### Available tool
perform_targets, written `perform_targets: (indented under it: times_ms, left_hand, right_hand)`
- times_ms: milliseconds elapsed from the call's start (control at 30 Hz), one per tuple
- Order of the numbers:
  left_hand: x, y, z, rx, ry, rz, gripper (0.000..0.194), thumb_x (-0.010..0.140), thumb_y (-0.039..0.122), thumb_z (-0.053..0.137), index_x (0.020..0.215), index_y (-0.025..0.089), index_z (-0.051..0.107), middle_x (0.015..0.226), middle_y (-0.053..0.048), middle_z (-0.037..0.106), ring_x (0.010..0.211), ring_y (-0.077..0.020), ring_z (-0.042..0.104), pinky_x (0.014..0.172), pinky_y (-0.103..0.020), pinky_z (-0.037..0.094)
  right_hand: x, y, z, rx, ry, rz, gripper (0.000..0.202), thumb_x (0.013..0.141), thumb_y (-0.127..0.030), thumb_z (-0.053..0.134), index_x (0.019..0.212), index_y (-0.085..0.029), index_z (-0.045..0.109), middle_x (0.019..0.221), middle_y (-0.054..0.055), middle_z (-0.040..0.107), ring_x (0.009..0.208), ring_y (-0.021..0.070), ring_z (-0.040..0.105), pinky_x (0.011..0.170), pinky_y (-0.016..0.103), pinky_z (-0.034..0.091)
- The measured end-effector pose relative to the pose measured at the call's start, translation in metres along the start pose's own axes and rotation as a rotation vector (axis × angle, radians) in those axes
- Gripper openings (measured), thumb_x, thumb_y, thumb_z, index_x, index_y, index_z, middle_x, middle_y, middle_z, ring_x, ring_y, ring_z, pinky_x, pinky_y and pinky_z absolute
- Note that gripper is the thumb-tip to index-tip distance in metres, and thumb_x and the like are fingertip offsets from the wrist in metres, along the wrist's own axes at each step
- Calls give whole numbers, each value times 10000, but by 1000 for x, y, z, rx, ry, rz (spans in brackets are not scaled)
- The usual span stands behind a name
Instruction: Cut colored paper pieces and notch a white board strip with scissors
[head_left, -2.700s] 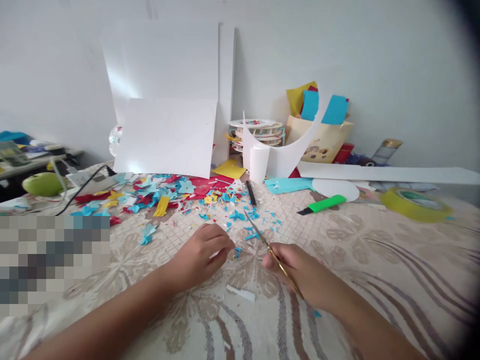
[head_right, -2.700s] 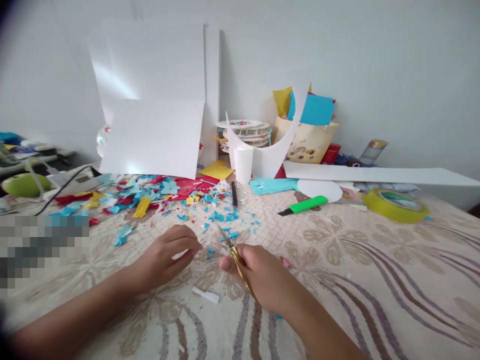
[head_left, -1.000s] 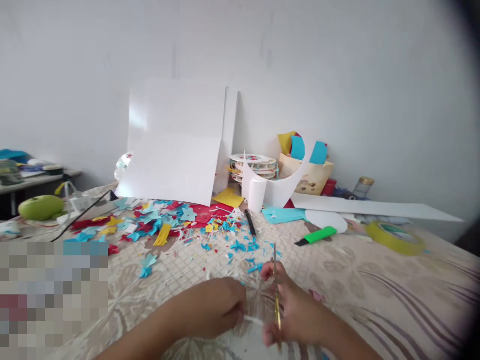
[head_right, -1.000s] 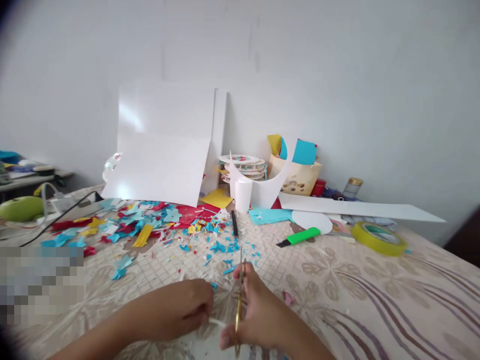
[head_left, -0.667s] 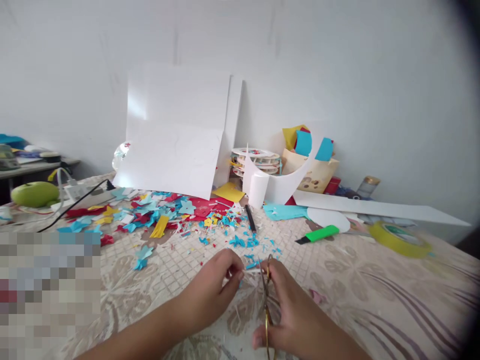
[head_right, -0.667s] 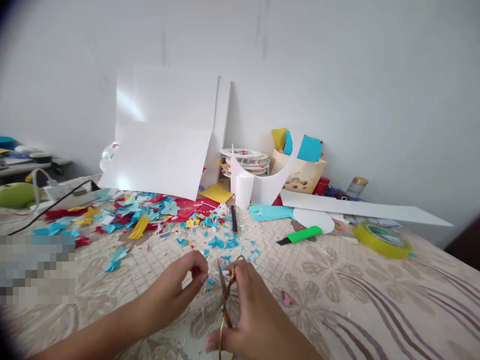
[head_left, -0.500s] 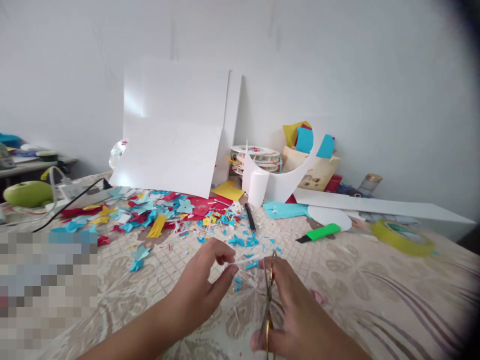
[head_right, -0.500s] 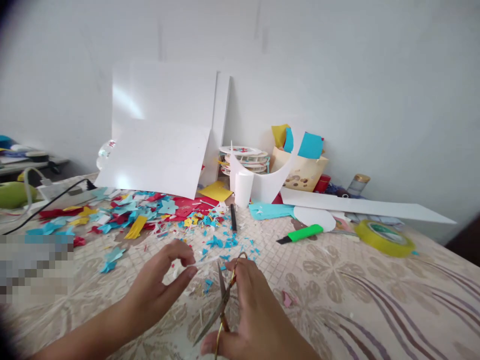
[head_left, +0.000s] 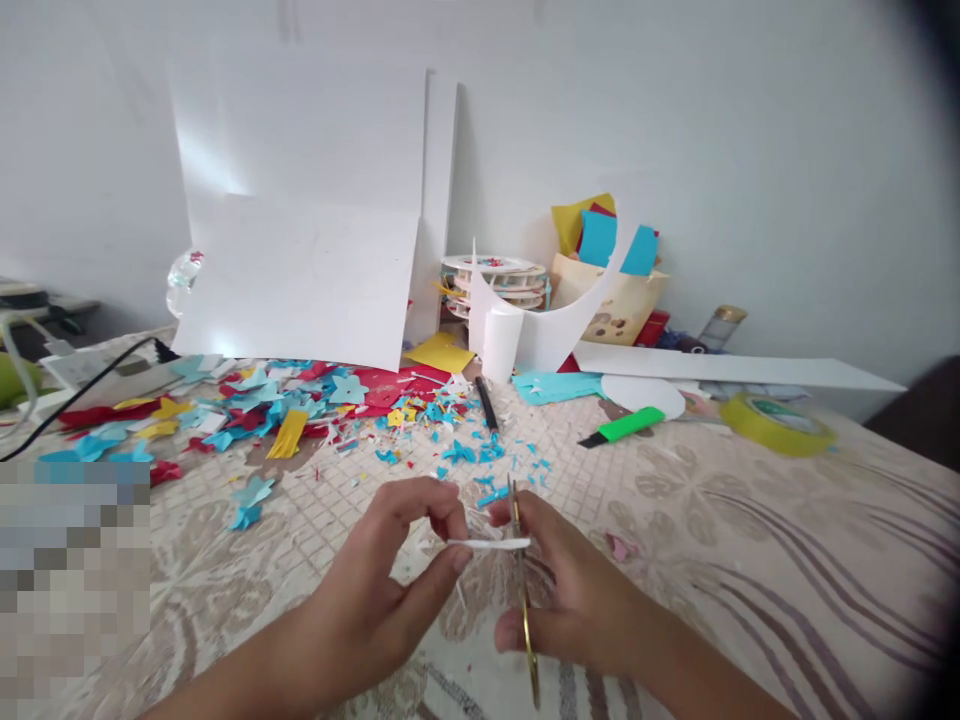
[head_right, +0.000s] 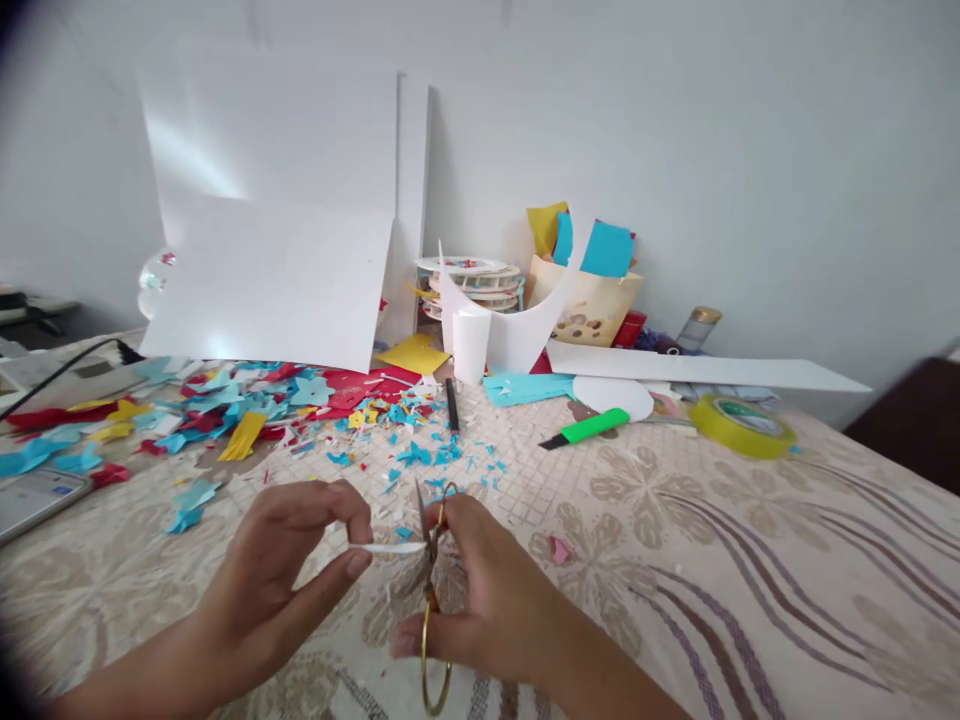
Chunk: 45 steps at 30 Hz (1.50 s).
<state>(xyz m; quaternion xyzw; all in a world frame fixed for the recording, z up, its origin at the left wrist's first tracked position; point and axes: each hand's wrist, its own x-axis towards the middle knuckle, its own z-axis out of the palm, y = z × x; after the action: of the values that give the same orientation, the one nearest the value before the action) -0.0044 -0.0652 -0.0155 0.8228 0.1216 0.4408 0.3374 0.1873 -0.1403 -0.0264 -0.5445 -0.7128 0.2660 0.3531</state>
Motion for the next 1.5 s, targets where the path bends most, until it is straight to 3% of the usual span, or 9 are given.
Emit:
perform_targets:
  times_ms: [267, 633, 800, 967, 1100, 1200, 1267, 1400, 1500]
  left_hand:
    - [10, -4, -1, 105, -9, 27, 318, 774, 27, 478, 1012, 209, 373, 828, -13, 458, 780, -136, 466, 742, -302, 388]
    - [4, -6, -1, 37, -27, -11, 323, 787, 48, 464, 1013, 254, 362, 901, -32, 449, 830, -161, 477, 752, -354, 389]
    - [7, -5, 0, 33, -14, -14, 295, 783, 44, 468, 980, 246, 379, 901, -32, 443, 795, -151, 473, 742, -352, 396]
    - [8, -5, 2, -78, 5, -17, 326, 795, 45, 445, 1029, 246, 337, 851, -25, 452, 750, -147, 469, 698, -347, 414]
    - [8, -4, 1, -82, 24, -21, 326, 798, 55, 450, 1038, 245, 338, 841, -26, 456, 754, -151, 463, 673, -332, 419]
    - [8, -2, 0, -82, 45, -46, 317, 806, 70, 450, 1037, 256, 338, 830, -23, 457, 753, -153, 454, 649, -313, 418]
    - [9, -2, -1, -88, 63, -51, 313, 810, 75, 449, 1034, 262, 336, 832, -22, 454, 751, -152, 451, 644, -308, 416]
    - [8, -2, 0, -74, 49, -44, 298, 803, 68, 455, 1004, 261, 352, 859, -28, 450, 785, -161, 457, 674, -323, 412]
    - [8, -3, 2, -107, 32, -29, 308, 806, 59, 439, 1024, 255, 343, 845, -21, 454, 759, -149, 467, 681, -318, 411]
  right_hand:
    - [8, 8, -4, -18, 16, -34, 262, 729, -326, 653, 928, -219, 520, 855, -11, 525, 801, 165, 501, 690, 254, 375]
    - [3, 3, -2, -68, 13, 15, 509, 638, -359, 708, 1054, -225, 447, 952, 24, 524, 820, 191, 508, 685, 277, 394]
    - [1, 8, -1, -60, 42, 10, 158, 828, -341, 507, 829, -186, 537, 633, -21, 502, 562, 121, 470, 512, 223, 335]
    - [-1, 13, 0, 88, 63, 55, 207, 804, -386, 537, 854, -187, 515, 674, -13, 503, 587, 124, 459, 516, 221, 356]
    - [-2, 5, -1, 201, -10, 95, 352, 777, -446, 561, 1031, -224, 460, 909, 30, 532, 756, 167, 525, 624, 262, 423]
    - [-1, -4, -3, 3, -47, 51, 726, 538, -454, 762, 1127, -236, 396, 1058, 60, 486, 940, 245, 480, 780, 345, 401]
    - [0, -7, -4, -82, -51, 62, 778, 492, -450, 784, 1121, -219, 389, 1056, 74, 480, 950, 264, 470, 783, 362, 395]
    - [2, -8, -2, -141, -38, 34, 636, 574, -414, 745, 1079, -204, 419, 1029, 74, 507, 927, 249, 483, 752, 331, 395]
    - [2, -6, 2, -223, 6, 7, 224, 745, -366, 604, 832, -186, 505, 812, 44, 588, 767, 206, 534, 648, 286, 380]
